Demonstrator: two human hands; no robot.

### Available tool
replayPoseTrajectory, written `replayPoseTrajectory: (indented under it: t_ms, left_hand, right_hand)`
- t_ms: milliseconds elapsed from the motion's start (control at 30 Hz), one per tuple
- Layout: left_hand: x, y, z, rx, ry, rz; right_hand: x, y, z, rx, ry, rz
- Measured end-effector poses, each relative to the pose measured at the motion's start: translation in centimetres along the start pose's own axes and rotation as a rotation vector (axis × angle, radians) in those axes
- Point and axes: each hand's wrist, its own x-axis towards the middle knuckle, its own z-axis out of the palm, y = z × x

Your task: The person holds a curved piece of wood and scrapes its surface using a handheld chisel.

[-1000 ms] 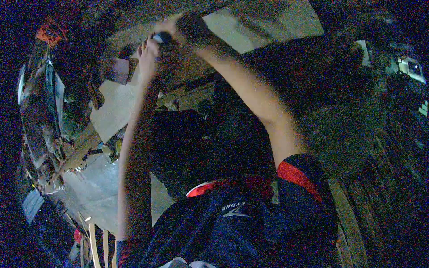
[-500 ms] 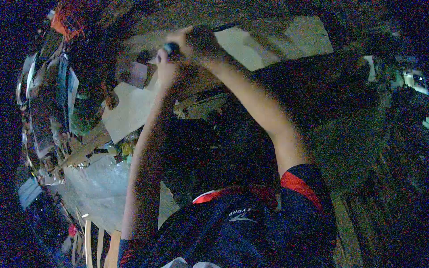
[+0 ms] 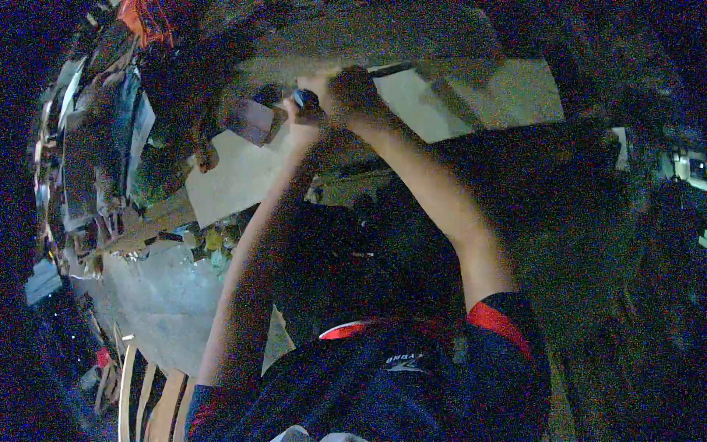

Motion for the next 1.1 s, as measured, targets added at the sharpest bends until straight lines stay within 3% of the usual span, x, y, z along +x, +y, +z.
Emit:
replayPoseTrajectory:
  t_ms: [67, 100, 167, 200, 233, 300, 333, 400, 433, 533, 600, 633, 700, 733, 1000, 1067, 1100]
  left_hand:
    - [-0.6, 1.3, -0.1, -0.232, 0.121, 0.085]
    - [-0.6, 1.9, -0.3, 0.232, 0.073, 0.142]
    - [-0.8, 7.3, -1.6, 0.281, -0.008, 0.008]
    - [-0.5, 6.6, -1.7, 0.895, -0.188, 0.245]
    - [-0.6, 6.4, -1.6, 0.894, -0.183, 0.240]
    - [-0.8, 6.2, -1.3, 0.393, 0.051, 0.170]
    - [-0.9, 7.0, -1.4, 0.396, 0.055, 0.170]
    - [-0.8, 9.4, -1.8, 0.719, -0.150, 0.169]
    - [-0.5, 6.4, -1.3, 0.876, -0.091, 0.349]
    - [-0.4, 7.0, -1.5, 0.932, -0.082, 0.377]
    - [-0.8, 6.3, -1.4, 0.547, -0.003, 0.244]
    - [-0.5, 6.5, -1.7, 0.791, -0.040, 0.395]
    - [-0.6, 7.1, -1.6, 0.804, -0.122, 0.323]
    - [-0.5, 6.3, -1.4, 0.894, -0.093, 0.392]
    - [-0.9, 7.6, -1.6, 0.662, -0.080, 0.258]
    - [-0.8, 6.1, -1.4, 0.827, -0.061, 0.352]
    - [-0.7, 4.1, -1.1, 1.153, -0.047, 0.451]
  right_hand:
    - [-0.6, -0.6, 0.0, 0.024, -0.044, -0.006]
    - [-0.7, -0.2, 0.4, 0.068, 0.025, -0.020]
    - [-0.4, 0.7, -0.8, -0.051, -0.020, -0.017]
    - [-0.4, 1.4, -0.5, -0.014, -0.005, -0.014]
    - [-0.4, 1.2, -0.4, -0.012, -0.010, -0.019]
    - [-0.3, 0.8, -0.4, 0.020, -0.055, 0.003]
    - [-0.2, 0.9, -0.5, 0.022, -0.055, -0.001]
    - [-0.2, 1.4, -1.0, 0.080, 0.012, -0.041]
    - [-0.1, 2.1, -1.1, 0.056, 0.021, -0.041]
    - [0.0, 1.3, -1.5, 0.046, -0.040, 0.061]
    - [-0.4, 1.0, -0.8, 0.078, -0.003, -0.043]
    - [-0.7, 0.5, -0.9, 0.028, -0.019, 0.000]
    - [-0.6, 1.2, -1.0, -0.028, 0.020, -0.031]
    - [-0.4, 1.1, -1.5, -0.042, 0.028, 0.017]
    - [-0.5, 1.0, -1.0, 0.033, -0.024, 0.047]
    - [0.0, 0.8, -1.4, 0.013, -0.032, 0.045]
    - [0.2, 0.3, -1.8, 0.027, -0.051, 0.081]
